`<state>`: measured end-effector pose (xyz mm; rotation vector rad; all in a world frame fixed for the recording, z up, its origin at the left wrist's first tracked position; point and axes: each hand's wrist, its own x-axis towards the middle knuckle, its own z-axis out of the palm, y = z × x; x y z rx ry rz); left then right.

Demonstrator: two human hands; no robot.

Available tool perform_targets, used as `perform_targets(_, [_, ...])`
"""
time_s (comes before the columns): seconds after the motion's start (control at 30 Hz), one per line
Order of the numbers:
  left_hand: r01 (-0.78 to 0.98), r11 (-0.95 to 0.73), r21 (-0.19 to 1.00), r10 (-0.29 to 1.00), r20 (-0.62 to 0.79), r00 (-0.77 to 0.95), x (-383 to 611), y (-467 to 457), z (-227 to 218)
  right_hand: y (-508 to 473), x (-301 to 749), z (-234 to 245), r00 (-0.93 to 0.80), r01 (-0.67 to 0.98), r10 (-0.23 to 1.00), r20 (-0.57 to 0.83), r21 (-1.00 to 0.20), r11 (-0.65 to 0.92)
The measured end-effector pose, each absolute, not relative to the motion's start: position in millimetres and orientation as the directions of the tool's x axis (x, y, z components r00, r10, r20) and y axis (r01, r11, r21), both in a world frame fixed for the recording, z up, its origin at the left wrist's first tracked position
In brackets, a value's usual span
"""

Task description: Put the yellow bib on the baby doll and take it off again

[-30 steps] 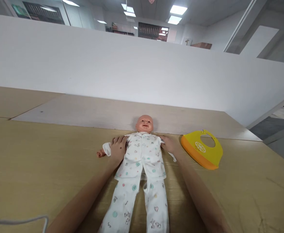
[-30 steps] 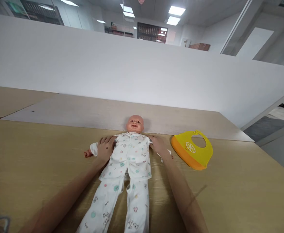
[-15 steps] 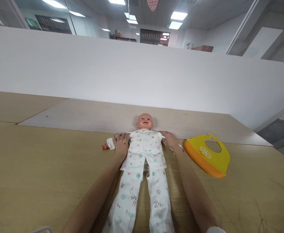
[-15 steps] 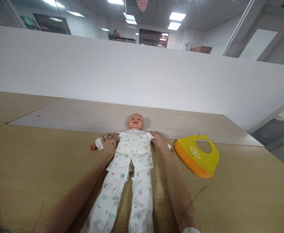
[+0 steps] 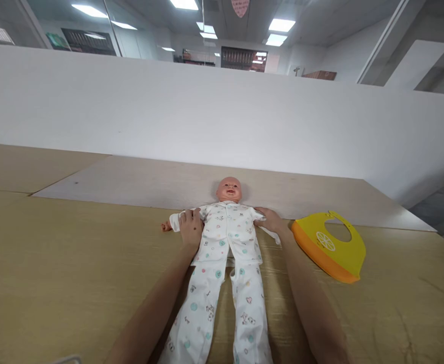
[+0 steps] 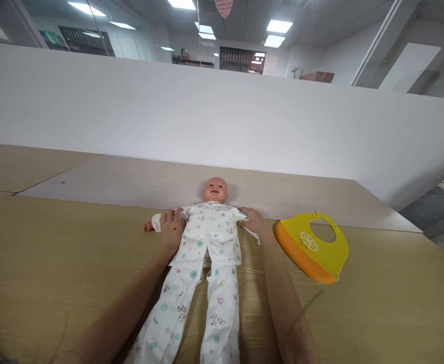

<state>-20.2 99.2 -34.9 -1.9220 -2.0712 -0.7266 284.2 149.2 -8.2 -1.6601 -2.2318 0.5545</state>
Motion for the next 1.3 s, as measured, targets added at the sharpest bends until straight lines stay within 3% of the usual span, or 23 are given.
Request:
perform_targets(0.1, [0.973, 0.06, 0.223, 0.917, 0.372, -0.142, -19, 97, -32, 149, 296, -8, -0.262, 0.829, 0.965, -0.033, -0.519, 0.207])
perform_targets(0.27, [0.944, 0.207, 0.256, 0.941, 0.212, -0.264, -17, 97, -31, 148, 300, -7, -0.194, 0.883, 0.981, 0.008, -0.435, 0.178])
perform_targets(0.5, [0.955, 0.146, 0.258, 0.93, 0.295, -0.222, -19, 96, -31, 143, 283, 2, -0.185, 0.969, 0.979, 0.088, -0.151, 0.197])
perform_targets(0.73, [0.97, 0.0, 0.243, 0.897, 0.43, -0.108, -23, 92, -30, 139, 276, -10, -0.159, 0.975, 0.981, 0.113, -0.141, 0.174])
perform_targets(0.87, [0.955, 0.026, 0.294, 0.876, 0.453, -0.163, -24, 95, -34, 131, 280, -17, -0.119, 0.979, 0.98, 0.159, -0.148, 0.143])
perform_targets(1.13, [0.907, 0.145, 0.395, 0.834, 0.445, -0.328, -25, 102, -42, 122, 297, -18, 0.132, 0.977, 0.987, 0.096, -0.182, -0.113])
perform_targets(1.3, [0.904, 0.127, 0.409, 0.82, 0.47, -0.328, -29, 92, -46, 117, 293, -30, 0.155, 0.983, 0.949, 0.274, -0.14, -0.121])
